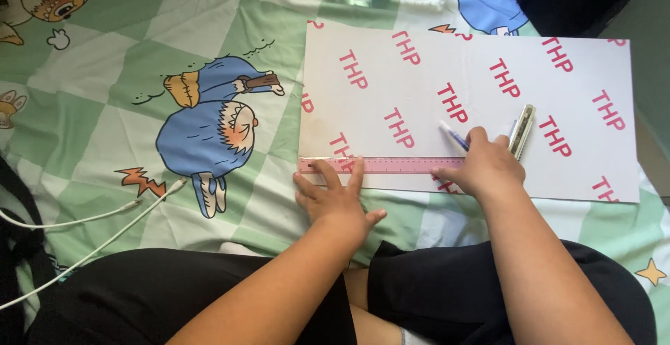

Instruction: Taking white boards out of a cardboard box and measuring them with a ruler and pen on a bed.

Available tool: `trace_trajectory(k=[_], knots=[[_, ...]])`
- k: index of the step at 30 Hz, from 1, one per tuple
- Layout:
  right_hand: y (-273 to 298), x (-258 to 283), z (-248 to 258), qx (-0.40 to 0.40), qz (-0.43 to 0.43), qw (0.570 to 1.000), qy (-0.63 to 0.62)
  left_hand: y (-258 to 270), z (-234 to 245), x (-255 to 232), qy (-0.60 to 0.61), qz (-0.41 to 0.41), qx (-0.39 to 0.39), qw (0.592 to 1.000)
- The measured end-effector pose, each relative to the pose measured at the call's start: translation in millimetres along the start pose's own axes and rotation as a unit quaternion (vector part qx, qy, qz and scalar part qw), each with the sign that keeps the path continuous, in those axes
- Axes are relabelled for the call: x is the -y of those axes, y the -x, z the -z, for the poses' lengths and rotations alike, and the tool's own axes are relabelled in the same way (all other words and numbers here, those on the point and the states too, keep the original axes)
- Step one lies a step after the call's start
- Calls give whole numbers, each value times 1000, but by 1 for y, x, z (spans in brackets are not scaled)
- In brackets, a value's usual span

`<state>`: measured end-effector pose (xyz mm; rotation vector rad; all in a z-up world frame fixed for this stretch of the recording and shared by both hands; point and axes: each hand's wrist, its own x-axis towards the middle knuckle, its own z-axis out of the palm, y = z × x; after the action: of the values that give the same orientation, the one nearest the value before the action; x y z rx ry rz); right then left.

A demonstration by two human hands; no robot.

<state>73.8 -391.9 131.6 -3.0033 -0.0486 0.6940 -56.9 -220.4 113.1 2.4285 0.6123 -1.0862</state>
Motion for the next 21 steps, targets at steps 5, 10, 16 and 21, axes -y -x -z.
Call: trace_trajectory(k=[5,10,16,21], knots=[[-9,-5,-8,3,20,998,-67,-3,11,11,3,-11,-21,1000],[-14,-5,-13,12,17,997,-77,-16,7,14,-33,-16,-46,998],[-13,-3,-14,31,10,998,-59,-20,3,10,-61,4,-16,998],[-5,5,-5,34,-2,996,-83,-17,5,11,-71,2,1,997]])
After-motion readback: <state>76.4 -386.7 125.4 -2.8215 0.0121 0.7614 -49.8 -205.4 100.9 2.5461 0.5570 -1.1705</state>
